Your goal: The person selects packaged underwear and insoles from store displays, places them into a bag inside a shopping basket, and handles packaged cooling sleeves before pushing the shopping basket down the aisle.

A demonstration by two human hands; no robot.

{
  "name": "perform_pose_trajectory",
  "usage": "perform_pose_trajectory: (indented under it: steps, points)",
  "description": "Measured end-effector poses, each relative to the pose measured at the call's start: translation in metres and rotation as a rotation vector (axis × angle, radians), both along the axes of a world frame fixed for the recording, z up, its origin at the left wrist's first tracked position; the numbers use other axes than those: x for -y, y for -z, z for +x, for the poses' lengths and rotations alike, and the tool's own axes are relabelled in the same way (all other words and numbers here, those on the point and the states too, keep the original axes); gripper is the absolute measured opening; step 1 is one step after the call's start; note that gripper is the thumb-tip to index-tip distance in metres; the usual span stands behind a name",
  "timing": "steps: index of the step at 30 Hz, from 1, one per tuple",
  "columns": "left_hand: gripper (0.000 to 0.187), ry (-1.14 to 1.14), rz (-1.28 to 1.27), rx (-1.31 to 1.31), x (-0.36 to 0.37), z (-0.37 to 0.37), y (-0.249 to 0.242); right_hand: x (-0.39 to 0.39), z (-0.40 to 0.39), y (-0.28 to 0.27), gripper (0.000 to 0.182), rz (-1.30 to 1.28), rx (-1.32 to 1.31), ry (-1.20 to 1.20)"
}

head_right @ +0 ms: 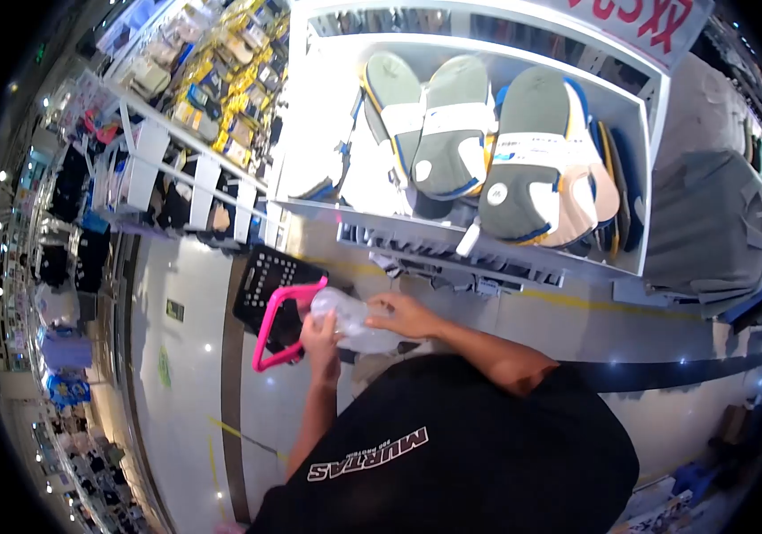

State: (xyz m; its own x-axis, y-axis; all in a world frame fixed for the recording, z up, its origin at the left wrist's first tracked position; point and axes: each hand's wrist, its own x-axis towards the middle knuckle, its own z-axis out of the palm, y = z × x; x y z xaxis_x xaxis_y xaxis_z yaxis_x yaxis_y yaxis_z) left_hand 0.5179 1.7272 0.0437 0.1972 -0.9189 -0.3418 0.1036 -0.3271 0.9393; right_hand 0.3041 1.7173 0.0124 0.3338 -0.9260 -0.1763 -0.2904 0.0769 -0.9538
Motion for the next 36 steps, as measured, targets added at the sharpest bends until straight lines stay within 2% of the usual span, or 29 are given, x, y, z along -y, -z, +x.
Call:
perform_pose_trajectory:
  steps: [2,4,6,8,10,11,13,14,16,17,18,19,23,25,28,29,33,35,36]
  points:
    - [0.01,0.09,-0.08,0.041,-0.002,-0.013,0.006,-0.006,0.001,0.03,0.043,-0.169,-0.116,0.036]
    - [0.01,0.086,-0.138,0.075,-0.002,-0.02,0.003,-0.008,-0.006,0.06,0.036,-0.228,-0.374,0.148]
    - [0.009,0.008,-0.086,0.012,-0.008,-0.016,0.001,-0.004,-0.017,0.045,0.033,0.007,-0.6,0.133]
    - [0.007,-0.016,-0.113,0.053,-0.016,-0.006,0.006,-0.009,-0.028,0.066,0.027,-0.087,-0.377,0.32]
    - [0.009,-0.04,-0.043,0.103,-0.026,0.004,0.014,-0.007,-0.036,0.058,0.023,-0.045,-0.317,0.361]
    - [0.011,0.047,0.02,0.187,-0.032,0.012,0.019,-0.005,-0.039,0.049,0.02,-0.031,-0.289,0.392]
    - [0.013,0.232,0.128,0.343,-0.045,0.029,0.04,0.0,-0.037,0.027,0.017,-0.011,-0.262,0.352]
    - [0.023,0.344,0.089,0.544,-0.052,0.035,0.055,0.001,-0.037,0.02,0.016,-0.002,-0.254,0.337]
    - [0.03,0.339,0.045,0.508,-0.059,0.027,0.052,0.005,-0.035,0.026,0.015,-0.1,-0.259,0.221]
    - [0.033,0.301,0.075,0.402,-0.06,0.027,0.058,0.005,-0.032,0.025,0.015,-0.158,-0.276,0.169]
    - [0.036,0.266,0.108,0.296,-0.058,0.025,0.066,0.006,-0.029,0.006,0.015,-0.093,-0.307,0.107]
    - [0.035,0.209,0.207,0.276,-0.053,0.017,0.048,0.006,-0.027,-0.014,0.015,-0.026,-0.336,0.042]
    - [0.034,0.024,0.36,-0.039,-0.043,0.006,0.057,0.007,-0.027,-0.032,0.02,-0.109,-0.414,-0.136]
    - [0.03,0.096,0.325,-0.122,-0.041,0.01,0.065,0.006,-0.034,-0.044,0.027,-0.063,-0.483,-0.224]
    - [0.023,0.109,0.237,-0.205,-0.037,-0.003,0.068,-0.011,-0.046,-0.075,0.039,-0.296,-0.511,-0.181]
    - [0.022,0.083,0.241,-0.207,-0.036,-0.009,0.063,-0.015,-0.051,-0.105,0.049,-0.299,-0.496,-0.242]
    - [0.019,0.142,0.219,-0.208,-0.039,-0.014,0.073,-0.033,-0.081,-0.245,0.054,-0.266,0.037,-0.302]
    - [0.019,0.184,0.271,-0.173,-0.042,-0.016,0.089,-0.035,-0.116,-0.292,0.06,-0.572,-0.042,-0.086]
    - [0.019,0.207,0.284,-0.155,-0.04,-0.017,0.095,-0.04,-0.131,-0.303,0.048,-0.681,-0.108,0.187]
